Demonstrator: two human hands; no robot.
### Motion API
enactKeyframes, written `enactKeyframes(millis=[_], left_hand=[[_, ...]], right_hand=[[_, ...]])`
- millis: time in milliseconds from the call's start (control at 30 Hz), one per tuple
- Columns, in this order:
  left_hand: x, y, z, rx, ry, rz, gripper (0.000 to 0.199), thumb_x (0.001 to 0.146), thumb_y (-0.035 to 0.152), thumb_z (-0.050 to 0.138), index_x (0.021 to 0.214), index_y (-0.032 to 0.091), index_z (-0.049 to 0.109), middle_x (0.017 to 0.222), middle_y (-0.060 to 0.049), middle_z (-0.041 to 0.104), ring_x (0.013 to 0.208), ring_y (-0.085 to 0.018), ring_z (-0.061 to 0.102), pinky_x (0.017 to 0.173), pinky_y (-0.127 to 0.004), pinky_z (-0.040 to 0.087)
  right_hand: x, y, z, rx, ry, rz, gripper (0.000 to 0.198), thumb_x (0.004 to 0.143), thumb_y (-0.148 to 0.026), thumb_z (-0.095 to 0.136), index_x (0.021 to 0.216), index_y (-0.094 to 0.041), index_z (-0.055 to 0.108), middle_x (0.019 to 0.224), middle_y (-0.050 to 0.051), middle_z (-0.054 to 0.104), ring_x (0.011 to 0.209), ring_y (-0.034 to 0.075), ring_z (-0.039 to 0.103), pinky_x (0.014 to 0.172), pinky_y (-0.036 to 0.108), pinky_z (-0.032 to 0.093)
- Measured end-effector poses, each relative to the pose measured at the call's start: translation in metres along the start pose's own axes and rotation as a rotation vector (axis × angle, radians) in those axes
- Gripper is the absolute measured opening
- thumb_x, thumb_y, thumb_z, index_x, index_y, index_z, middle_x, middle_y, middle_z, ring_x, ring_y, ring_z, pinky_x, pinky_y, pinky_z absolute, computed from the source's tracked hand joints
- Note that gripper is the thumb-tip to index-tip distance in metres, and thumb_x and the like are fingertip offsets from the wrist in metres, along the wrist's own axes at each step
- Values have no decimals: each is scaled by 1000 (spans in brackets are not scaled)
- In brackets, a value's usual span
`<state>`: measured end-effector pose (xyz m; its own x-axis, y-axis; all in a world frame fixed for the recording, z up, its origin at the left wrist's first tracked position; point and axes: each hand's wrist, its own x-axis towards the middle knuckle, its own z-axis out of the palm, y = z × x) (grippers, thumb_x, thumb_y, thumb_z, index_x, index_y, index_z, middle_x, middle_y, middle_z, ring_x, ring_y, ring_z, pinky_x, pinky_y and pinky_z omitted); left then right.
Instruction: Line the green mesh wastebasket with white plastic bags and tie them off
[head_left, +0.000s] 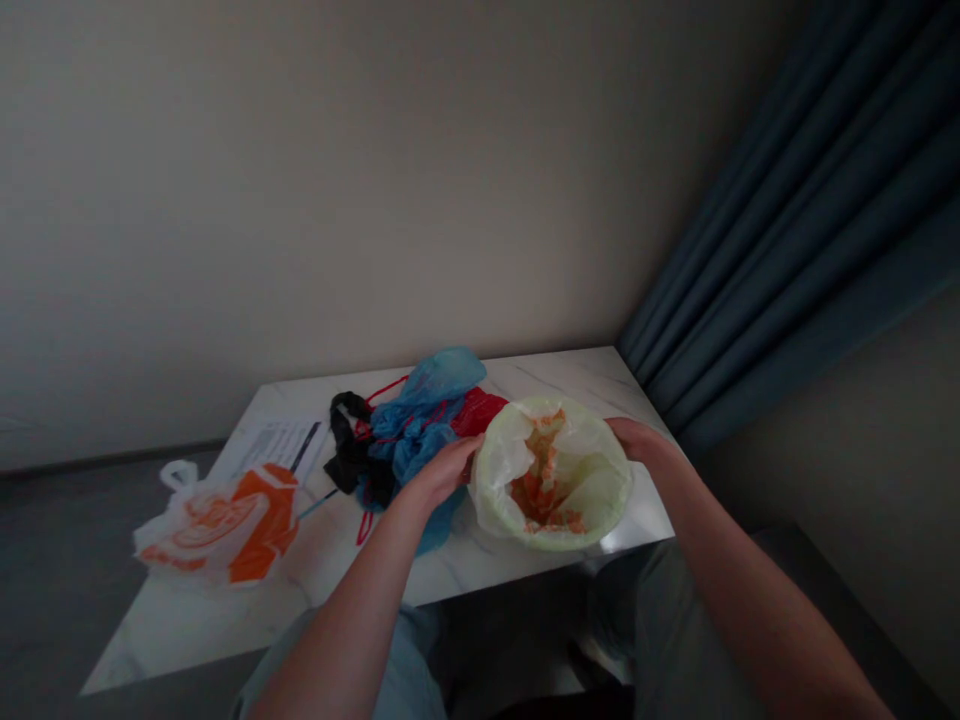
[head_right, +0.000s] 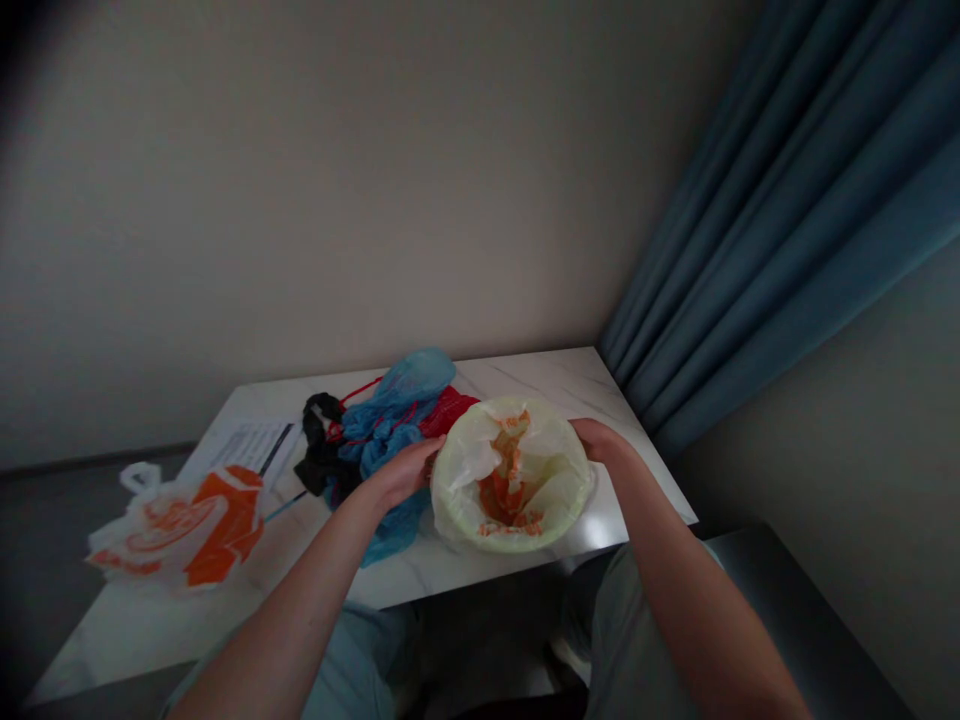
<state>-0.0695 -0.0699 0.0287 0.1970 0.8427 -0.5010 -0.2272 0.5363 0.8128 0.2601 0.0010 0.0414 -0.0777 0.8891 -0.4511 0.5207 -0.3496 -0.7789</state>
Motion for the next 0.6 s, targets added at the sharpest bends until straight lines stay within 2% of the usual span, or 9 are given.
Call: enactKeyframes(millis=[67, 133, 400, 600], left_hand=[[0, 1, -2, -57, -30, -2, 27, 78, 40, 72, 93, 17, 73, 86, -10, 75, 76, -23, 68, 68, -31, 51], [2, 1, -4, -95, -22, -10, 24, 76, 35, 74, 91, 16, 73, 86, -11, 74, 78, -24, 68, 71, -33, 52], [12, -5, -15, -94, 145, 19, 11, 73, 17, 72, 84, 17, 71, 81, -6, 73, 66, -16, 65, 63, -27, 50], [12, -11, -18, -4, 176, -17, 15, 74, 17, 70, 88, 18, 70, 84, -7, 74, 66, -17, 65, 60, -27, 50]], right_hand=[[-3, -2, 3, 129, -101, 118, 24, 80, -35, 64, 88, -17, 77, 78, 13, 76, 79, 28, 72, 73, 38, 58], [-5, -2, 5, 193, -137, 184, 21, 78, -35, 66, 84, -18, 77, 78, 13, 76, 78, 28, 72, 72, 38, 58], [6, 17, 1, 78, 75, 100, 5, 70, -21, 68, 67, -19, 71, 72, 7, 74, 72, 23, 68, 67, 32, 55], [7, 18, 1, -42, 162, 45, 10, 64, -9, 64, 64, -16, 72, 72, 9, 74, 74, 25, 68, 66, 30, 52]])
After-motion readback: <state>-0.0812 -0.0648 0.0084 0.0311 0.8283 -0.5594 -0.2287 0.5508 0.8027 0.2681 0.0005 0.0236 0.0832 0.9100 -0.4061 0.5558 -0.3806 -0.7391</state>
